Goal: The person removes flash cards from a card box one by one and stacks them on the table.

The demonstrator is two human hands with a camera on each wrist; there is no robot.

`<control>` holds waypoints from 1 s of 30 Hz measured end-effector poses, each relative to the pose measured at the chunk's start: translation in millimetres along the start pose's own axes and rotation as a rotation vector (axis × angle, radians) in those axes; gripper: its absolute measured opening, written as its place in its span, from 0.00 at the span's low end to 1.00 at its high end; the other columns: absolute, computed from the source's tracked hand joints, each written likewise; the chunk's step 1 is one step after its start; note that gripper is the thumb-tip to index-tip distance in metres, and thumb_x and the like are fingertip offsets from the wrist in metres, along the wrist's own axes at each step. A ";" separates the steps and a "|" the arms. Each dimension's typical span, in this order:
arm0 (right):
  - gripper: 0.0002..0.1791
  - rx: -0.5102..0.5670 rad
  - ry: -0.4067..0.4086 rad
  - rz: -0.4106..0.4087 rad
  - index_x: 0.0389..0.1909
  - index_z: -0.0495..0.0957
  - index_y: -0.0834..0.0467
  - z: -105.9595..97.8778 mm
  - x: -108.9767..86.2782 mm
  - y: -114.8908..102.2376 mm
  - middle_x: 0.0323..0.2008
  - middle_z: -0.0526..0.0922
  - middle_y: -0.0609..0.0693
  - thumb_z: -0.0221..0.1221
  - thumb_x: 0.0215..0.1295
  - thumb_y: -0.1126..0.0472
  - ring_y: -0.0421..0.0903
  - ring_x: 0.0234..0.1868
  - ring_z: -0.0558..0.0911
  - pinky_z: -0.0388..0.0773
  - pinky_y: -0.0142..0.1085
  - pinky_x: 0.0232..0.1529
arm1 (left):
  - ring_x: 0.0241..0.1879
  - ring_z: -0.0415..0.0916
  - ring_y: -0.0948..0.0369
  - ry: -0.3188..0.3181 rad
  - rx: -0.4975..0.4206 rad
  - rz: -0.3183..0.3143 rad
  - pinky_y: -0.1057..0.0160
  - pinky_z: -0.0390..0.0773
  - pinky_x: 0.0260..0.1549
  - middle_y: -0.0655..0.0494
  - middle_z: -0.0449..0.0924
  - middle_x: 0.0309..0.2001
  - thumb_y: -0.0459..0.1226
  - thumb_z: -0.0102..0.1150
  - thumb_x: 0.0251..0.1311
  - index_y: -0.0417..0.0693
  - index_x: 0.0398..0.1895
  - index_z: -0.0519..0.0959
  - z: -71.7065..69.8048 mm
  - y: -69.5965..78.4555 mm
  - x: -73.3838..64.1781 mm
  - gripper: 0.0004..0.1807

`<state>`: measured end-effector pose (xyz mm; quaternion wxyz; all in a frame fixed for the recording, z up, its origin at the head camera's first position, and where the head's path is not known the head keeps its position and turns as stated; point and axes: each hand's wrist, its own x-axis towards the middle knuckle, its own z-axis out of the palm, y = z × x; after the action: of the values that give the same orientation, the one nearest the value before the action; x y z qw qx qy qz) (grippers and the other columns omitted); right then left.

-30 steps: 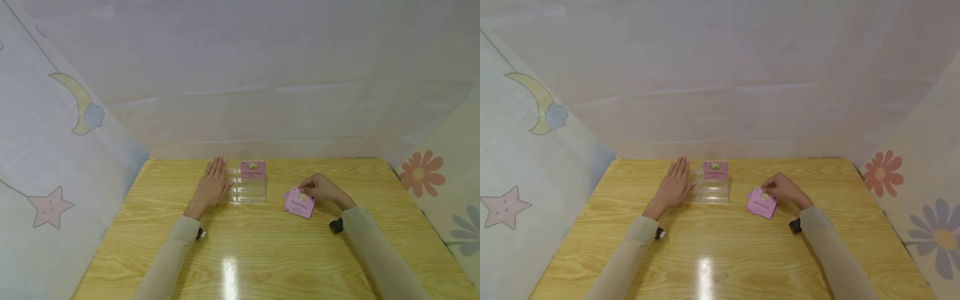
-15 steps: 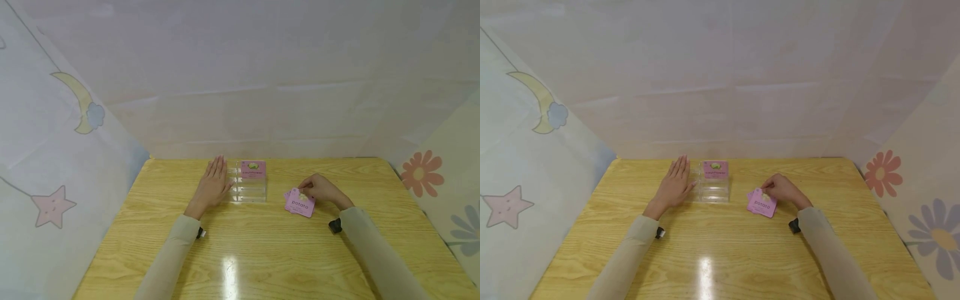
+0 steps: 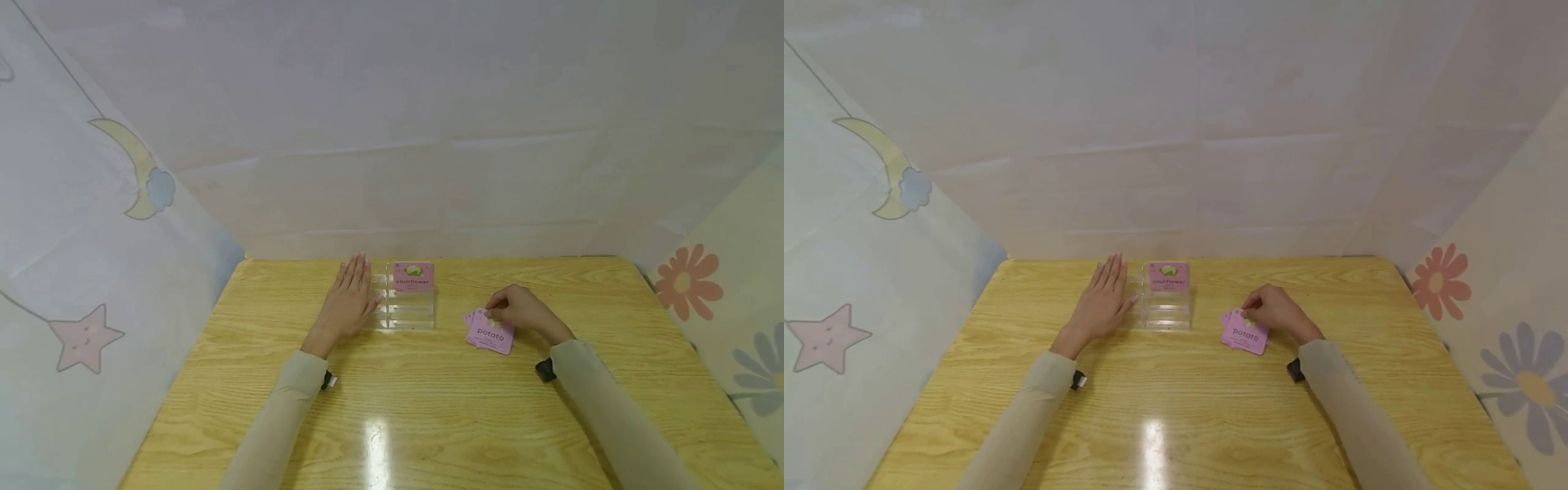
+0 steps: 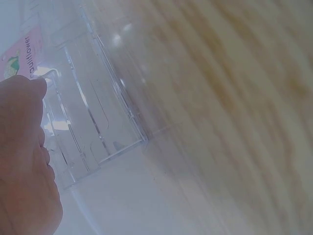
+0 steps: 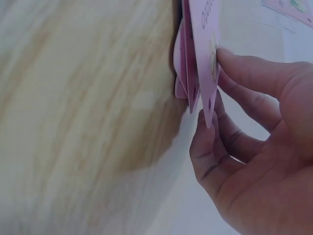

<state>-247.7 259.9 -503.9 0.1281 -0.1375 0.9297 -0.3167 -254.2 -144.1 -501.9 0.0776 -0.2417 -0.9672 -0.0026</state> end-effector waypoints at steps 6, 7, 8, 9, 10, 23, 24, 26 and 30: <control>0.06 -0.002 -0.004 -0.016 0.41 0.89 0.62 0.1 1.3 0.8 0.38 0.88 0.54 0.64 0.69 0.65 0.44 0.34 0.80 0.78 0.35 0.35 | 0.87 0.32 0.45 -0.010 -0.010 -0.003 0.47 0.37 0.87 0.39 0.27 0.86 0.54 0.41 0.83 0.31 0.84 0.41 -0.2 0.0 -0.2 0.45; 0.06 -0.001 -0.002 -0.016 0.41 0.88 0.62 0.2 1.5 0.9 0.37 0.88 0.54 0.64 0.69 0.65 0.44 0.34 0.79 0.78 0.35 0.34 | 0.87 0.31 0.45 -0.013 -0.011 -0.003 0.47 0.36 0.87 0.39 0.26 0.86 0.54 0.41 0.83 0.31 0.84 0.40 -0.3 0.0 -0.2 0.45; 0.06 0.001 -0.003 -0.016 0.41 0.88 0.62 0.2 1.5 0.9 0.36 0.88 0.53 0.64 0.69 0.66 0.44 0.33 0.79 0.78 0.34 0.34 | 0.87 0.32 0.45 -0.013 -0.011 -0.003 0.47 0.36 0.87 0.39 0.27 0.86 0.54 0.41 0.83 0.31 0.84 0.40 -0.3 0.1 -0.1 0.45; 0.06 0.001 -0.002 -0.015 0.41 0.88 0.62 0.2 1.6 0.8 0.36 0.88 0.53 0.63 0.70 0.66 0.43 0.33 0.79 0.78 0.34 0.33 | 0.87 0.32 0.45 -0.012 -0.013 -0.002 0.47 0.37 0.87 0.39 0.27 0.86 0.54 0.41 0.83 0.31 0.84 0.40 -0.1 0.0 -0.1 0.45; 0.06 0.001 -0.001 -0.014 0.42 0.88 0.62 0.3 1.6 0.5 0.35 0.88 0.53 0.63 0.70 0.66 0.43 0.32 0.79 0.77 0.34 0.33 | 0.87 0.31 0.45 -0.014 -0.013 -0.002 0.47 0.36 0.87 0.39 0.27 0.86 0.54 0.41 0.83 0.31 0.84 0.40 -0.3 0.0 -0.2 0.45; 0.08 0.011 0.036 -0.024 0.44 0.87 0.63 0.5 -0.7 -4.2 0.36 0.87 0.53 0.63 0.70 0.64 0.45 0.33 0.80 0.78 0.35 0.33 | 0.87 0.36 0.44 0.009 -0.008 0.000 0.47 0.38 0.87 0.36 0.33 0.86 0.54 0.42 0.82 0.31 0.84 0.42 -0.4 0.3 -0.3 0.45; 0.09 0.015 0.040 -0.026 0.45 0.87 0.64 0.2 -0.8 -4.5 0.37 0.88 0.54 0.63 0.69 0.65 0.45 0.34 0.80 0.78 0.35 0.34 | 0.87 0.36 0.44 0.010 -0.008 0.001 0.47 0.38 0.87 0.36 0.33 0.86 0.54 0.43 0.82 0.31 0.84 0.42 -0.5 0.3 -0.5 0.45; 0.11 0.023 0.049 -0.025 0.48 0.86 0.65 -0.3 -1.1 -6.1 0.39 0.88 0.55 0.61 0.69 0.65 0.45 0.36 0.81 0.79 0.35 0.35 | 0.87 0.35 0.44 0.006 -0.012 0.003 0.47 0.37 0.87 0.37 0.30 0.86 0.54 0.42 0.83 0.31 0.84 0.41 -0.4 -0.1 -0.8 0.45; 0.13 0.020 0.067 -0.036 0.51 0.86 0.66 -0.9 -0.9 -10.7 0.42 0.89 0.57 0.61 0.71 0.65 0.47 0.39 0.83 0.81 0.35 0.38 | 0.87 0.35 0.43 0.000 -0.019 0.006 0.46 0.37 0.87 0.39 0.27 0.86 0.53 0.42 0.83 0.32 0.84 0.37 -0.8 -0.5 -1.7 0.46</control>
<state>-245.4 252.6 -496.4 0.0924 -0.1422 0.9277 -0.3325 -252.8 -145.4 -501.4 0.0755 -0.2452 -0.9665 -0.0115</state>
